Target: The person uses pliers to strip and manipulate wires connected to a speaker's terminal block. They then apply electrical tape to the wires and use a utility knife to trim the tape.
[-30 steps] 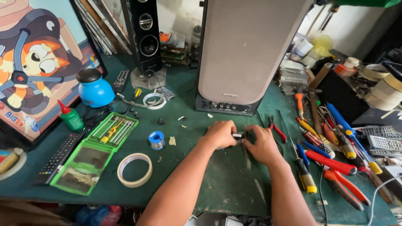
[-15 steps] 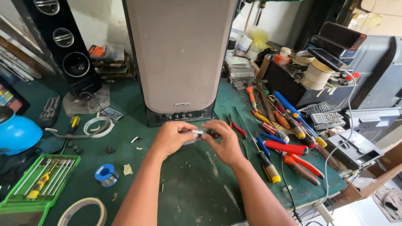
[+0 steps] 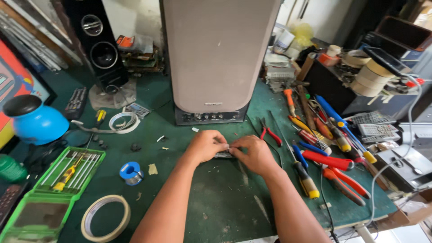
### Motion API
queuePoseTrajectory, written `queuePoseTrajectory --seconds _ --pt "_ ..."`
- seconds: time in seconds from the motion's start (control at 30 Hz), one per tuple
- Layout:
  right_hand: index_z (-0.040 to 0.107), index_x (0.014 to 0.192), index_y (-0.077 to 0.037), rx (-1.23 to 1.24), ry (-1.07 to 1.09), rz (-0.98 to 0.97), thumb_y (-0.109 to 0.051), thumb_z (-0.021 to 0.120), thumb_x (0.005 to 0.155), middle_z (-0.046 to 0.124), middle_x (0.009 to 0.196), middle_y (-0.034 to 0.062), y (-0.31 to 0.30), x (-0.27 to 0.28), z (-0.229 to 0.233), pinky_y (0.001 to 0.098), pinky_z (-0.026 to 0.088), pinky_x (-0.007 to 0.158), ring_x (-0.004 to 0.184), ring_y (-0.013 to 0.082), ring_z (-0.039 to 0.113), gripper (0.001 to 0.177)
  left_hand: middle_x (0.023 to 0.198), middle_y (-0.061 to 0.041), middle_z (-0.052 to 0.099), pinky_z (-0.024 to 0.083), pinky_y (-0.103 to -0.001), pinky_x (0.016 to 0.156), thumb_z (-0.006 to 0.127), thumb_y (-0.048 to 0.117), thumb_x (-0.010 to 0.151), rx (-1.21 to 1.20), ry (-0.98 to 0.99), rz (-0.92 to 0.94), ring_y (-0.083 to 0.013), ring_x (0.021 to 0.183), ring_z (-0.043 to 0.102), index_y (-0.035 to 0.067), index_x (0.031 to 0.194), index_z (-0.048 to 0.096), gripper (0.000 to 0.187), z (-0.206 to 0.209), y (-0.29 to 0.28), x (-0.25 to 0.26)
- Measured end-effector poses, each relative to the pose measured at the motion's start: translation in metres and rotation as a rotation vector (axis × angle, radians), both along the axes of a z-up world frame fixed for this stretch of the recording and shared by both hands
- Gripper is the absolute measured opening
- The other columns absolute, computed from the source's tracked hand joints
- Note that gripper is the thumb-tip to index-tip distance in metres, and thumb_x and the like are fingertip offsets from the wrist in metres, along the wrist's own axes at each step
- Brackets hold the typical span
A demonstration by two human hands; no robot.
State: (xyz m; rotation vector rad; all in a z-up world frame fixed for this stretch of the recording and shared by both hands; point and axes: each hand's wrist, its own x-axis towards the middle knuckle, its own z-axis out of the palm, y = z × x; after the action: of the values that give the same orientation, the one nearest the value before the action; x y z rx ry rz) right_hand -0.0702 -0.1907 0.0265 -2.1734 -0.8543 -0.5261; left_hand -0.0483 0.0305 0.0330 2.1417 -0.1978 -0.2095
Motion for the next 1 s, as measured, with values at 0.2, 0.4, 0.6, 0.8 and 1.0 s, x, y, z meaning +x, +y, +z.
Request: queuePoseTrajectory --seconds 0.2,0.4,0.6,0.8,1.0 --pt "0.086 0.096 -0.017 -0.042 0.115 -0.103 -0.023 0.085 0.084 0.082 0.086 0.0101 -0.004 -0.002 -0.002 0.0460 0.061 0.084 0.090 0.0336 0.078 0.014 0.096 -0.001 0.085 0.062 -0.031 0.081 0.084 0.032 0.084 -0.009 0.038 -0.029 -0.0180 0.091 0.080 0.020 0.112 0.083 0.030 0.007 -0.005 -0.012" --pt "0.086 0.098 -0.019 0.043 0.000 -0.070 -0.019 0.085 0.085 0.083 0.092 0.0055 -0.002 0.007 -0.006 0.0422 0.061 0.085 0.093 0.0312 0.078 0.013 0.092 -0.010 0.081 0.060 -0.029 0.062 0.087 0.019 0.083 -0.361 0.117 0.064 -0.0161 0.070 0.074 0.007 0.117 0.075 0.038 0.013 -0.002 -0.015" --pt "0.084 0.102 -0.017 0.093 0.000 -0.065 -0.015 0.082 0.087 0.080 0.093 0.0097 0.003 -0.008 0.013 0.0385 0.060 0.073 0.088 0.0297 0.075 0.015 0.107 -0.015 0.073 0.066 -0.031 0.070 0.090 0.005 0.068 -0.509 0.200 0.019 -0.0225 0.090 0.075 0.006 0.130 0.066 0.066 -0.003 0.006 0.001" --pt "0.080 0.100 -0.020 0.171 -0.012 -0.097 -0.014 0.086 0.085 0.079 0.095 0.0020 0.002 0.001 0.001 0.0319 0.060 0.068 0.084 0.0218 0.072 0.017 0.104 -0.018 0.077 0.064 -0.028 0.064 0.097 0.006 0.067 -0.536 0.177 0.036 -0.0201 0.082 0.074 0.004 0.123 0.067 0.063 0.027 0.011 -0.013" --pt "0.076 0.098 -0.014 0.336 0.124 -0.138 -0.007 0.079 0.090 0.079 0.093 0.0051 -0.001 -0.002 0.015 0.0307 0.059 0.072 0.085 0.0203 0.072 0.011 0.112 -0.018 0.082 0.065 -0.029 0.070 0.086 0.004 0.081 -0.386 0.133 0.032 -0.0216 0.091 0.079 0.006 0.123 0.071 0.045 0.026 0.014 -0.008"
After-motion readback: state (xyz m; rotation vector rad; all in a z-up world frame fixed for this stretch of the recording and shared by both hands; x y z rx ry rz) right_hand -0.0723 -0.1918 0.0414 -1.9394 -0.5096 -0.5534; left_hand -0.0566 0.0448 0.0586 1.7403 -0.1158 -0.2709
